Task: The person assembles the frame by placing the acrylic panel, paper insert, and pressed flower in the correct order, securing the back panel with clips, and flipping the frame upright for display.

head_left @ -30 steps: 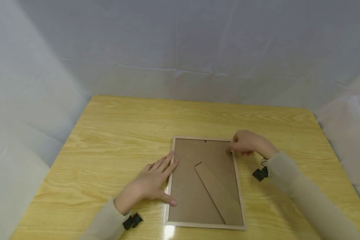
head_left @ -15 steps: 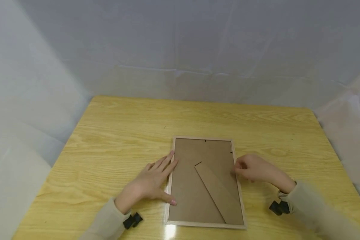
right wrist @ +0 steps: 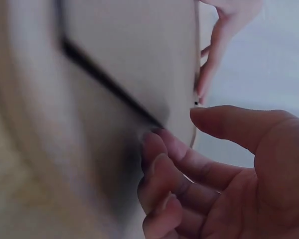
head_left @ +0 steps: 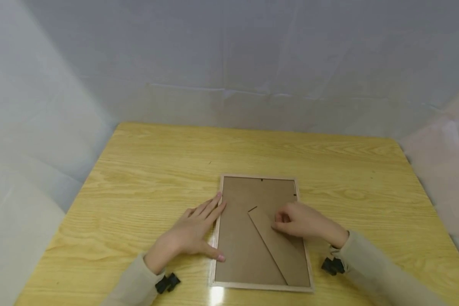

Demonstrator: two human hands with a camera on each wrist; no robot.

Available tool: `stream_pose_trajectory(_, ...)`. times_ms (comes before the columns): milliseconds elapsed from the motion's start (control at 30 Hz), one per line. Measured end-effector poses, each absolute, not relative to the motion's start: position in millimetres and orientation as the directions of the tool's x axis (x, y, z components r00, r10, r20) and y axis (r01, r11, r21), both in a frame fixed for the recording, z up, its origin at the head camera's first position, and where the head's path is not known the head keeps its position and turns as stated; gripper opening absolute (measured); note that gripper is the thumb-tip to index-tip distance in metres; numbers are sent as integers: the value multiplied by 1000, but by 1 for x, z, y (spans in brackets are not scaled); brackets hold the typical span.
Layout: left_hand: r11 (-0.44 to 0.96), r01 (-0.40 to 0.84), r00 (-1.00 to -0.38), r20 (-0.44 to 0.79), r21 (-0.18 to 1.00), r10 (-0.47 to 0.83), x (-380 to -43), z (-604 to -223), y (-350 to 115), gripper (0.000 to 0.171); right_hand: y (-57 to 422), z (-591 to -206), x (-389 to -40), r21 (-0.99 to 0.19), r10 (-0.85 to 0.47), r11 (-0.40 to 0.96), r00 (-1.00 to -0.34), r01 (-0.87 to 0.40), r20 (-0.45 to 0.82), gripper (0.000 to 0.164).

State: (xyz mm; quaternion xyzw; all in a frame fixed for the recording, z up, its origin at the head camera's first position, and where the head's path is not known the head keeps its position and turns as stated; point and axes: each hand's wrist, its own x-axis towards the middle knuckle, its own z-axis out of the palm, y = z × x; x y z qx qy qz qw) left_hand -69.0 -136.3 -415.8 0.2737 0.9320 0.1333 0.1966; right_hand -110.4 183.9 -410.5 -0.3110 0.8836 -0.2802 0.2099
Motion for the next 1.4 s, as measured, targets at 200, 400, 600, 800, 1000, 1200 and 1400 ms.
stream_pose_trajectory(200, 814, 454, -783, -274, 361, 558, -69, -418, -137, 134, 152, -402, -141, -643, -698, 629, -681, -436, -220, 22)
stream_pose_trajectory(400, 819, 438, -796, -265, 370, 545, -68, -415, -136, 139, 115, -400, -173, -670, -687, 649, -656, -360, -312, 26)
stream_pose_trajectory(600, 816, 438, -791, -270, 376, 549, -67, -415, -136, 138, 87, -411, -193, -732, -687, 625, -635, -270, -353, 32)
stream_pose_trajectory(800, 821, 437, -789, -281, 368, 546, -67, -416, -135, 138, 72, -416, -200, -826, -693, 555, -604, -99, -393, 33)
stream_pose_trajectory(1000, 818, 438, -786, -284, 373, 550, -68, -415, -134, 138, 66, -421, -202, -848, -653, 525, -604, 74, -457, 32)
stream_pose_trajectory(1200, 825, 427, -785, -302, 370, 541, -67, -414, -134, 138, 64, -424, -204, -837, -614, 529, -619, 138, -489, 31)
stream_pose_trajectory(1400, 822, 437, -779, -303, 365, 549, -67, -413, -133, 137, 63, -426, -204, -829, -596, 537, -627, 155, -502, 26)
